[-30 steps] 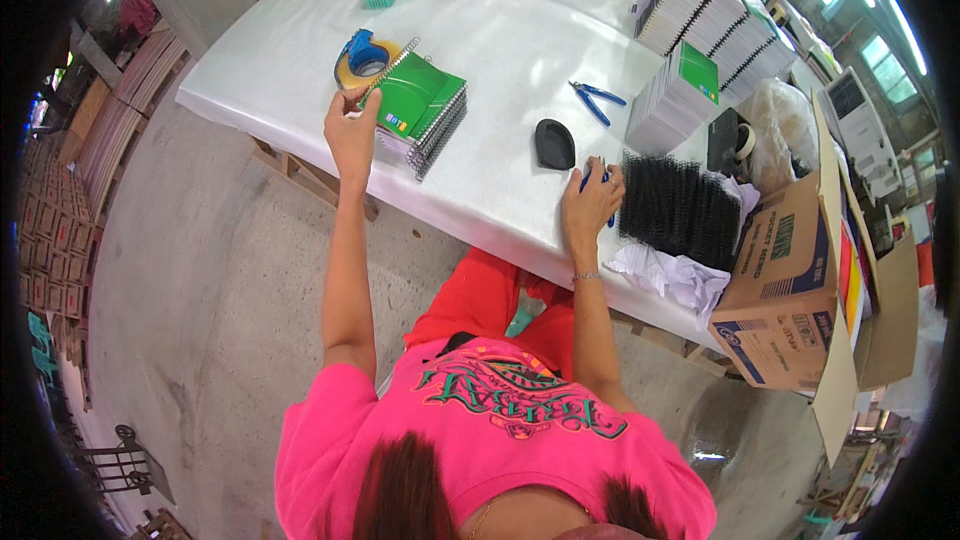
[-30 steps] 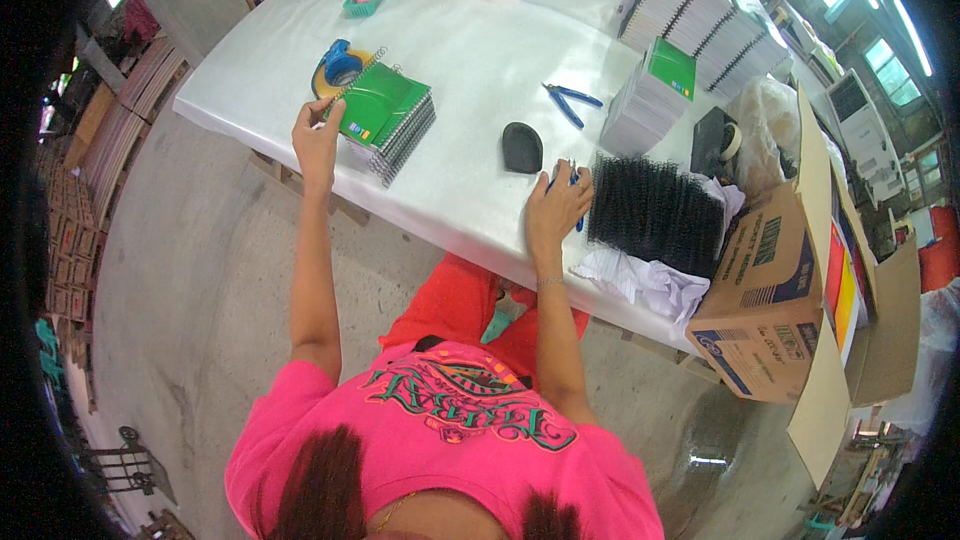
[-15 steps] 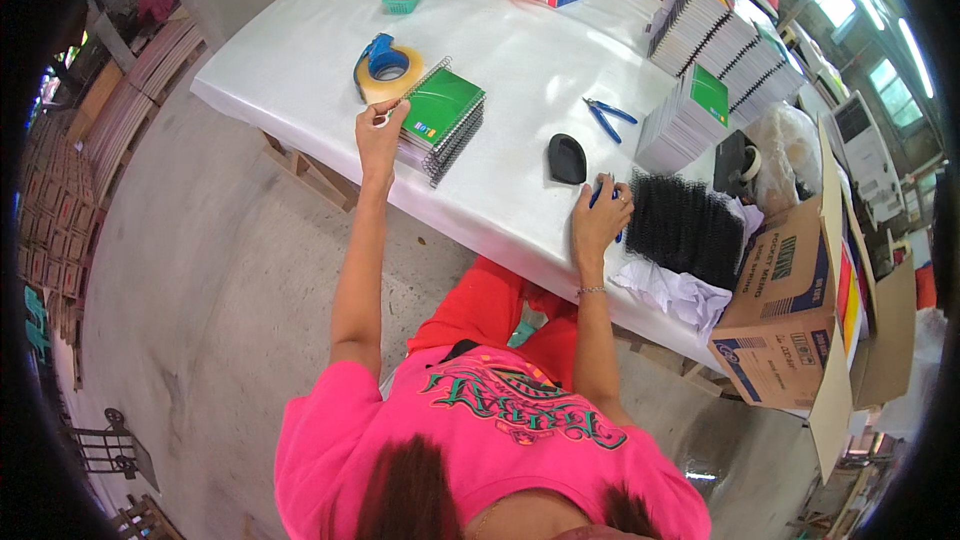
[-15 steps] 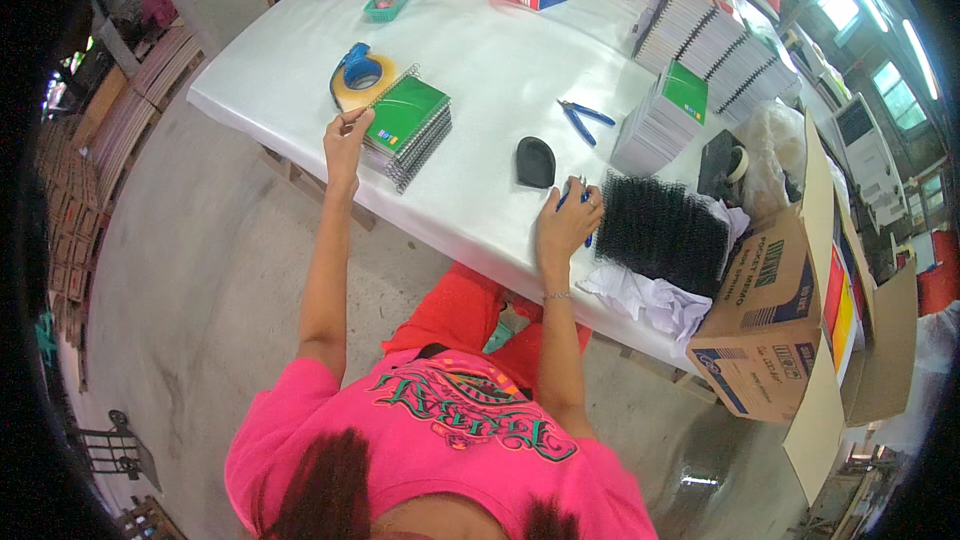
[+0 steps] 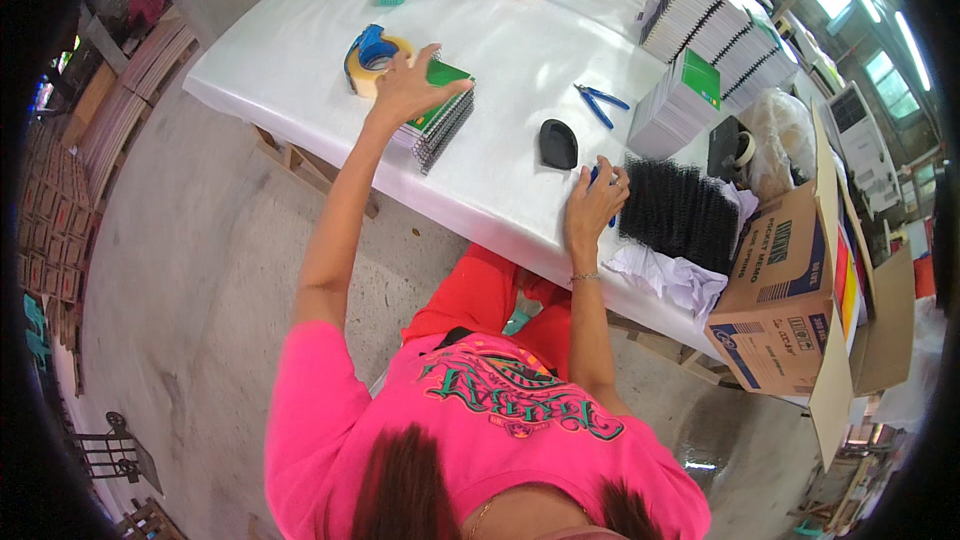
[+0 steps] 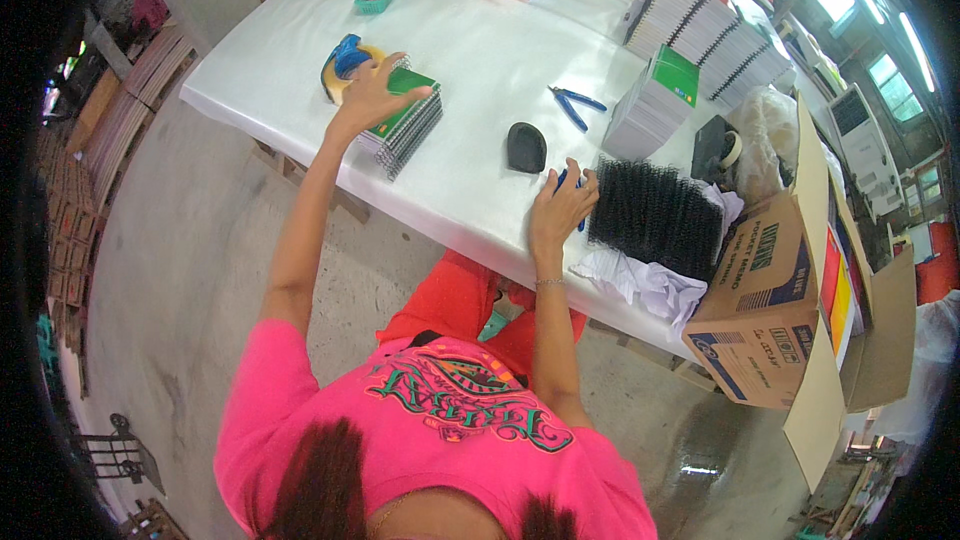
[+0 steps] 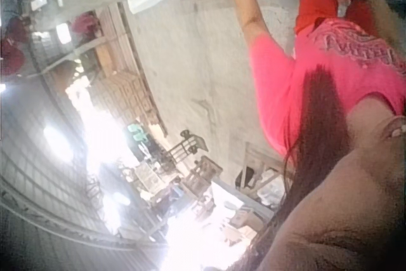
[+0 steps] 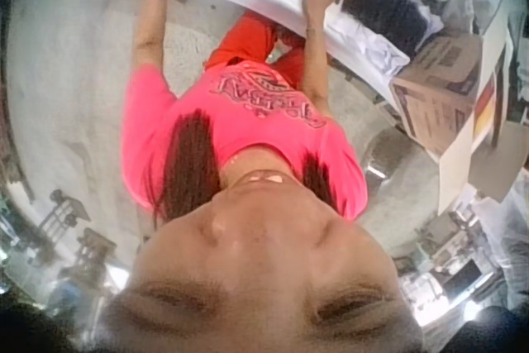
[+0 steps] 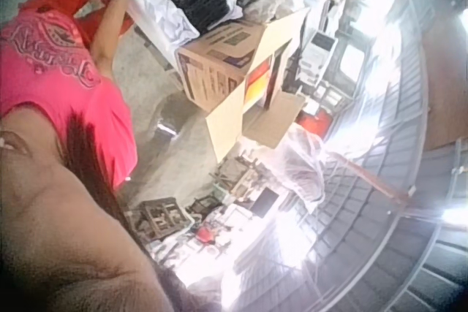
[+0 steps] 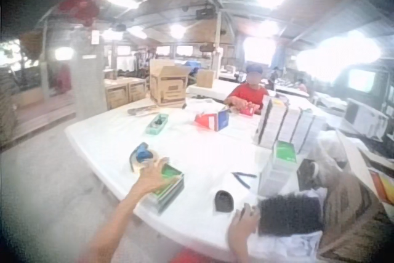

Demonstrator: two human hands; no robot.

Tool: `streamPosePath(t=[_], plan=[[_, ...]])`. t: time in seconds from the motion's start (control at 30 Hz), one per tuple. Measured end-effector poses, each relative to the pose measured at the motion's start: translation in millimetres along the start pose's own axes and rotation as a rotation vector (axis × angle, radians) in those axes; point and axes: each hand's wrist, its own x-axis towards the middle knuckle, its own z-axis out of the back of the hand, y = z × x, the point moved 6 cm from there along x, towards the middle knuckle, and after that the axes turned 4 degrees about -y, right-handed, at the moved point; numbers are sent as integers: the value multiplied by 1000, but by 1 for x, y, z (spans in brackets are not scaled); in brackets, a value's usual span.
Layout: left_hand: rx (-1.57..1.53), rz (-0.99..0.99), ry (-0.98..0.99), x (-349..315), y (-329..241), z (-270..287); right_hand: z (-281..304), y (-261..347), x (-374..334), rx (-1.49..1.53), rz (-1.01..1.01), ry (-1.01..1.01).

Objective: The person inserts black spiral coils into green notebooks using pliers. They repeatedly pick up a notebook, insert a coil, crimp it with pliers, and place the finished unit aside.

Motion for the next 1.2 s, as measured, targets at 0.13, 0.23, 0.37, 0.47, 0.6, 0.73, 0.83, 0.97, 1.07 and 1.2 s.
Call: streamPosePath(t=[0.13,0.23,0.37,0.47,0.6,0.73,0.83,0.97,1.07,1.2], plan=[[171,48,197,5,-9,-24,0,-2,0,32,6,45],[176,87,276,8,-7,-31,-2,-4,-1,37,15,93],[182,96,254,7,-7,-30,-1,-4,-1,55,14,87],[149,97,233,8,-10,-31,4,-4,0,63,15,23],[188,69,193,5,-10,-29,19,5,12,142,42,-114],[214,-103,-3,-11,-36,-15,60,3,71,107,54,-339],[149,-305,-211,-40,-75,0,90,-22,139,218,13,-483],[-347,-312,158,-71,-100,-40,72,-74,226,306,-285,-255],[-577,-298,328,-97,-123,-93,57,-117,273,320,-320,-193],[-714,-346,197,-123,-127,-115,28,-106,279,484,-404,339]])
